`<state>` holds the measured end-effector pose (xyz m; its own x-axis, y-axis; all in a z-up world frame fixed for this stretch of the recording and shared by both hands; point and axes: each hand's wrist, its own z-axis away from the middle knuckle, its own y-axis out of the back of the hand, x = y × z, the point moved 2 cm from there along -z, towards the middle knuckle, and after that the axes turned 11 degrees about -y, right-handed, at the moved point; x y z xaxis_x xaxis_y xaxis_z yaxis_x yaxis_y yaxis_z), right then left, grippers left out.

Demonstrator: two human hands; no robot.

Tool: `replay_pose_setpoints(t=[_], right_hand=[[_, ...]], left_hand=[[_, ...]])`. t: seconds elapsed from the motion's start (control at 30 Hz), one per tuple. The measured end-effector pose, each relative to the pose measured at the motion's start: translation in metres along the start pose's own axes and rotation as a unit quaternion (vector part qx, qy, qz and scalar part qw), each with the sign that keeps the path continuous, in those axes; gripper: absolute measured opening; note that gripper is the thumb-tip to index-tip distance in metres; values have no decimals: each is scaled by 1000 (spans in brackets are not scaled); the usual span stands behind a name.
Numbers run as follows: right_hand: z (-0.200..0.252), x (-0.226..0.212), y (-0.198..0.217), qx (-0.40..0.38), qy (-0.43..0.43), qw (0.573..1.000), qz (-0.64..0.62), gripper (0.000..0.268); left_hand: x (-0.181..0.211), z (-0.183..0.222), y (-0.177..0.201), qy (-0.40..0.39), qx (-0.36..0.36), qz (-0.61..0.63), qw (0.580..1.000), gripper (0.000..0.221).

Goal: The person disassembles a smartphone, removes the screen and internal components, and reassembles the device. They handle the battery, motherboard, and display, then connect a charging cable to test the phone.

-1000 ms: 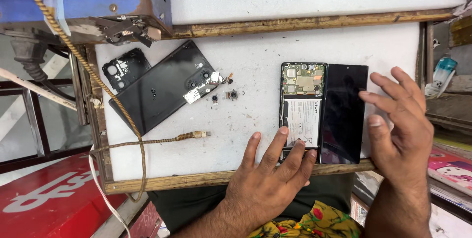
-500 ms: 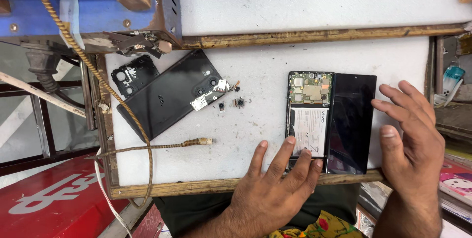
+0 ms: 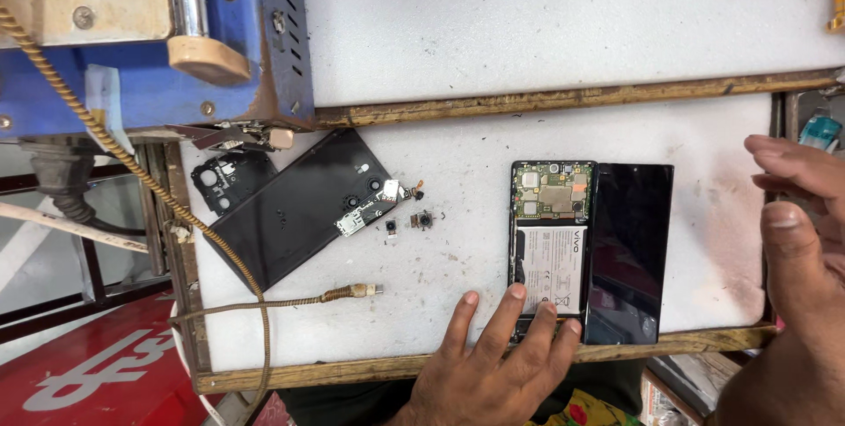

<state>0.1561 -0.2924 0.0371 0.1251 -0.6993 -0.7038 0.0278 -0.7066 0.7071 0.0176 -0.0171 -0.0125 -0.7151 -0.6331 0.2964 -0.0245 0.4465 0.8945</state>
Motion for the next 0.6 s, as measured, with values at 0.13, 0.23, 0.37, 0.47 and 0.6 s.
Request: replay_pose_setpoints(t=[0.13, 0.23, 0.37, 0.47, 0.6], right_hand=[[-4, 5, -7, 11, -7, 1000, 22, 22], [-6, 3, -9, 33, -69, 995, 56, 18], [-11, -4, -13, 76, -52, 989, 118, 11], [-17, -11, -13, 79, -20, 982, 173, 11], [-20, -18, -14, 85, -43, 977, 193, 10]], left_hand=[[1, 0, -2, 17, 1, 14, 1000, 29], [1, 1, -4, 23, -26, 39, 999, 31], [2, 1, -5, 27, -29, 63, 997, 34], [4, -2, -8, 41, -5, 55, 998, 33], [5, -3, -13, 52, -12, 64, 997, 28]])
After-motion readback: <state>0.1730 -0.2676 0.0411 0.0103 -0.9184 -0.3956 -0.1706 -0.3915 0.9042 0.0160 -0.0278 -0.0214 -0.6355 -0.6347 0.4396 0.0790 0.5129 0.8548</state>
